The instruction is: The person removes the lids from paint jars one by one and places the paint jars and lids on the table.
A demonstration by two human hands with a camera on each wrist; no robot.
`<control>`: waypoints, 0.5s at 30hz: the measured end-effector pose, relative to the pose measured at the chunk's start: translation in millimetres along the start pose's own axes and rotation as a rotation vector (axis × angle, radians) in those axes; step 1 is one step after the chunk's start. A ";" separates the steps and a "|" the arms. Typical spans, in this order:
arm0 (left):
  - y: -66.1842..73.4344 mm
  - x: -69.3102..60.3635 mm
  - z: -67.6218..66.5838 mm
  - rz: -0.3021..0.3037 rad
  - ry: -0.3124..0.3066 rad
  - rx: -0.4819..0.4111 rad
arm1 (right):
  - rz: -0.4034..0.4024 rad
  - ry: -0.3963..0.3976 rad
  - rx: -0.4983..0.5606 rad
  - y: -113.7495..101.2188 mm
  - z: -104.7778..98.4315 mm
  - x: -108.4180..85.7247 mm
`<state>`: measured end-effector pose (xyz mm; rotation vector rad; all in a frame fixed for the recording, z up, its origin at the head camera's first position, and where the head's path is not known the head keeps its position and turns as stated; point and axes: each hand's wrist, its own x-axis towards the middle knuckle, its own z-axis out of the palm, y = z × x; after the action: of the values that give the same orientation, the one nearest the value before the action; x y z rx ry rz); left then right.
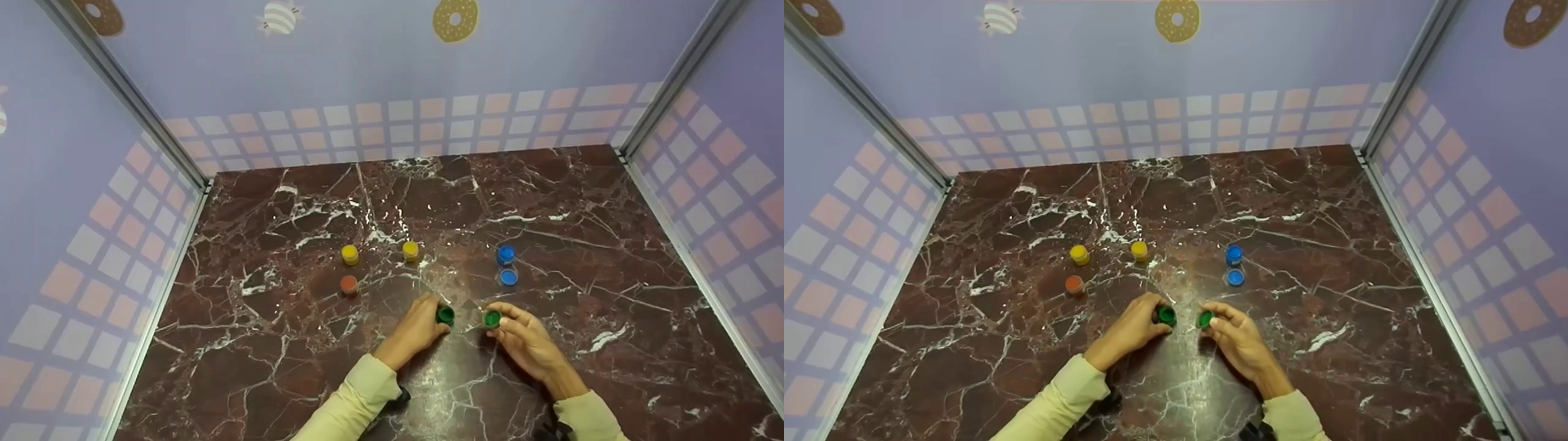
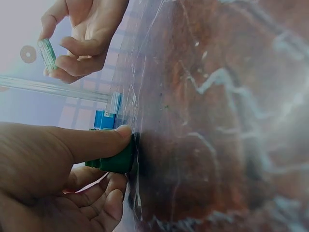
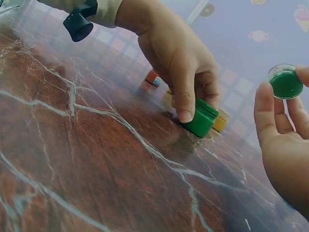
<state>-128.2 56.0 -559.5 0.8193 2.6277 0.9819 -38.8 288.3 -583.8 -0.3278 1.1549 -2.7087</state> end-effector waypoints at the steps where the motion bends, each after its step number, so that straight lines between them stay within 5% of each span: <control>1: 0.9 2.5 0.1 -0.008 -0.001 -0.002 | 0.006 0.001 0.001 -0.4 -0.3 -0.2; 15: 9.3 36.4 6.9 -0.001 0.019 0.004 | 0.016 -0.057 -0.002 -4.5 -5.0 -4.7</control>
<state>-151.4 86.3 -558.9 0.8132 2.6469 0.9894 -36.0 295.9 -584.6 -0.3914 1.1398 -2.6666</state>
